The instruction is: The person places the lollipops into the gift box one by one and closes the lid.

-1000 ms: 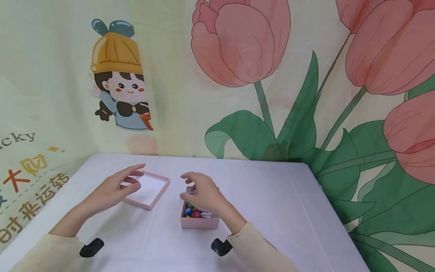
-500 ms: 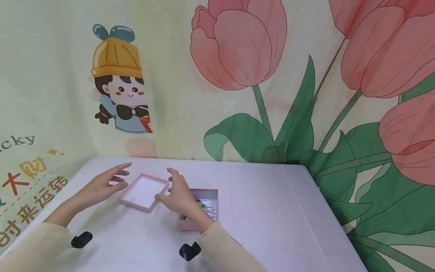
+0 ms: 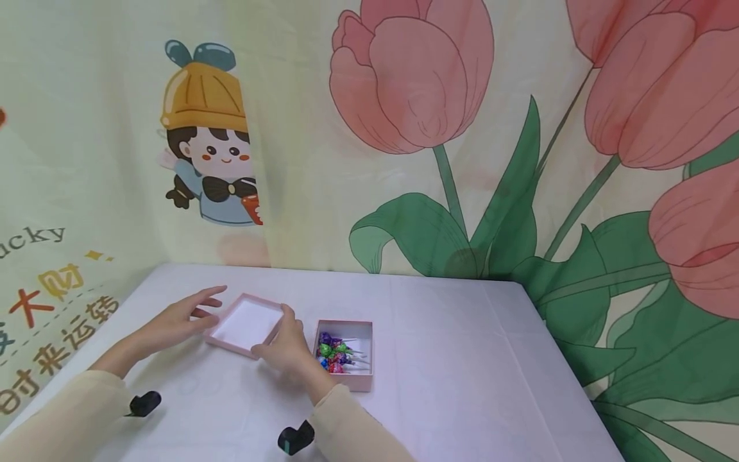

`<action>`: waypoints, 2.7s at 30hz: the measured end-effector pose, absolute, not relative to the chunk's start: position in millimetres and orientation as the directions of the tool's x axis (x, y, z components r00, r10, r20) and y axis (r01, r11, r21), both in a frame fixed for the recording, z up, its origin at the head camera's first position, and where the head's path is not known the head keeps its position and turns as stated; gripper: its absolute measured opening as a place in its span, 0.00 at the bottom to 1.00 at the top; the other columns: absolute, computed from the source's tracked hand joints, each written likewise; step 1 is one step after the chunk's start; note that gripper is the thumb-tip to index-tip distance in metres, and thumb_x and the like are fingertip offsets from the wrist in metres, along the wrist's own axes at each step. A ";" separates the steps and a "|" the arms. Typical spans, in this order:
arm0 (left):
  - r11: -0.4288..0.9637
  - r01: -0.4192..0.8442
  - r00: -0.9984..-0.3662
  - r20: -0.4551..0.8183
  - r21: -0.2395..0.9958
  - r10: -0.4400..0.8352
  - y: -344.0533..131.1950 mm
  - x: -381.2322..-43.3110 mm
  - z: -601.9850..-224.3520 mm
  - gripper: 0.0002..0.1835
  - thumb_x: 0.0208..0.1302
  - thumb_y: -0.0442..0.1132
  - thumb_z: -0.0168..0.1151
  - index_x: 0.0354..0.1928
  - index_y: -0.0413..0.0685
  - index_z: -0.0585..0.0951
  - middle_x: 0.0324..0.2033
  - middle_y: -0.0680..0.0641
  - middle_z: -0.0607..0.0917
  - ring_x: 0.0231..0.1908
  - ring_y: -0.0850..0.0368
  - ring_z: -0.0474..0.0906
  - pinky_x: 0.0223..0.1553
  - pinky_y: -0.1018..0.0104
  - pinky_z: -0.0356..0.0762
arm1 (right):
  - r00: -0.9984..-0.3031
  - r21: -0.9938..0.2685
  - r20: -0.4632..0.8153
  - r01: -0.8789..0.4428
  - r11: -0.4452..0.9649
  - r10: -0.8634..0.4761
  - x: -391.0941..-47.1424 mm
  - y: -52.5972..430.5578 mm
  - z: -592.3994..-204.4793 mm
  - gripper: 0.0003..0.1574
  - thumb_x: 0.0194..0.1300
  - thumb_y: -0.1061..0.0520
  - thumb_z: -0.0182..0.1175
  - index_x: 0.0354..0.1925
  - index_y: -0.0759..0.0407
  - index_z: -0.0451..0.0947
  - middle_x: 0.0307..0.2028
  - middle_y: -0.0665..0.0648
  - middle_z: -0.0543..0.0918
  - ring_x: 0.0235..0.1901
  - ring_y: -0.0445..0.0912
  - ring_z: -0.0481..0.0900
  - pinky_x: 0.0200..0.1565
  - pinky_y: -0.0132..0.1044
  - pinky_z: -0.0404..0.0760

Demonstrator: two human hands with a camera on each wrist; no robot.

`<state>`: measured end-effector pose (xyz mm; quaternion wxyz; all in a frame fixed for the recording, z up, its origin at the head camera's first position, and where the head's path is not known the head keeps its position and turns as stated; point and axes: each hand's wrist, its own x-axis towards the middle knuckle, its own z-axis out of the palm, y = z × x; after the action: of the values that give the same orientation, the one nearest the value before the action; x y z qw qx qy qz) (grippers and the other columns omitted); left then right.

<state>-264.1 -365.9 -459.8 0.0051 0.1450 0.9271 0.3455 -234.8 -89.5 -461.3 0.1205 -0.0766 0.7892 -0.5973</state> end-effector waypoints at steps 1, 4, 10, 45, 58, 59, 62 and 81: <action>0.717 0.263 -0.957 0.083 0.646 0.277 -365.9 -264.8 -460.8 0.38 0.77 0.43 0.64 0.82 0.44 0.61 0.66 0.31 0.78 0.59 0.37 0.81 0.54 0.47 0.82 | -0.958 -0.963 -0.102 0.027 0.269 -0.268 -234.8 -90.6 -463.5 0.64 0.59 0.64 0.78 0.83 0.51 0.53 0.69 0.66 0.71 0.55 0.54 0.83 0.56 0.49 0.85; 0.719 0.231 -0.960 0.036 0.655 0.276 -364.0 -266.7 -462.6 0.38 0.77 0.45 0.63 0.82 0.45 0.60 0.67 0.32 0.78 0.59 0.38 0.81 0.55 0.48 0.83 | -0.956 -0.969 -0.103 0.034 0.244 -0.273 -235.9 -93.7 -467.4 0.65 0.59 0.67 0.77 0.83 0.54 0.52 0.67 0.66 0.72 0.50 0.50 0.83 0.51 0.45 0.87; 0.730 0.176 -0.961 -0.047 0.660 0.274 -359.8 -266.8 -462.2 0.39 0.78 0.46 0.63 0.82 0.45 0.59 0.66 0.30 0.77 0.60 0.37 0.80 0.58 0.42 0.82 | -0.962 -0.958 -0.110 0.035 0.286 -0.250 -240.2 -98.1 -469.8 0.63 0.58 0.68 0.76 0.83 0.56 0.54 0.64 0.66 0.74 0.41 0.44 0.80 0.54 0.42 0.83; 0.640 0.021 -0.979 -0.113 0.768 0.167 -354.6 -237.2 -466.3 0.45 0.71 0.36 0.63 0.85 0.42 0.53 0.73 0.29 0.67 0.67 0.30 0.72 0.61 0.43 0.79 | -0.958 -0.884 -0.002 -0.132 0.448 -0.287 -255.7 -92.8 -457.2 0.53 0.54 0.75 0.67 0.78 0.62 0.67 0.65 0.64 0.76 0.63 0.53 0.75 0.65 0.43 0.78; 0.557 0.038 -0.990 -0.046 0.830 0.135 -313.1 -231.1 -438.6 0.44 0.76 0.42 0.62 0.86 0.56 0.52 0.76 0.36 0.65 0.68 0.35 0.72 0.65 0.38 0.78 | -0.922 -0.917 0.002 -0.156 0.366 -0.388 -269.0 -38.9 -423.1 0.52 0.64 0.73 0.66 0.81 0.57 0.62 0.71 0.63 0.72 0.48 0.47 0.86 0.43 0.37 0.90; 0.550 0.042 -0.990 -0.038 0.834 0.133 -307.7 -230.2 -436.4 0.44 0.76 0.43 0.63 0.86 0.57 0.52 0.76 0.36 0.65 0.68 0.36 0.72 0.65 0.38 0.78 | -0.918 -0.924 0.001 -0.153 0.352 -0.396 -269.3 -32.3 -420.6 0.51 0.65 0.73 0.65 0.82 0.56 0.61 0.72 0.63 0.71 0.48 0.47 0.86 0.44 0.38 0.90; 0.527 0.052 -0.991 -0.021 0.849 0.132 -290.3 -227.4 -431.4 0.45 0.75 0.45 0.64 0.86 0.60 0.52 0.77 0.38 0.65 0.68 0.37 0.73 0.66 0.39 0.78 | -0.909 -0.933 0.001 -0.151 0.328 -0.416 -268.6 -11.5 -413.2 0.51 0.67 0.71 0.65 0.83 0.55 0.60 0.73 0.62 0.70 0.50 0.48 0.85 0.47 0.41 0.90; 0.393 0.107 -0.988 0.054 0.913 0.143 -190.2 -223.1 -427.2 0.46 0.71 0.31 0.67 0.85 0.58 0.57 0.71 0.39 0.71 0.62 0.42 0.78 0.57 0.53 0.87 | -0.940 -0.910 0.042 -0.176 0.376 -0.340 -241.6 90.2 -406.7 0.53 0.69 0.66 0.65 0.84 0.44 0.57 0.73 0.61 0.69 0.59 0.55 0.80 0.56 0.50 0.88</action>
<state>-223.1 -190.2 -427.2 0.0168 0.0749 0.8343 0.5459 -241.6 90.2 -406.7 0.0761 -0.1561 0.8259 -0.5364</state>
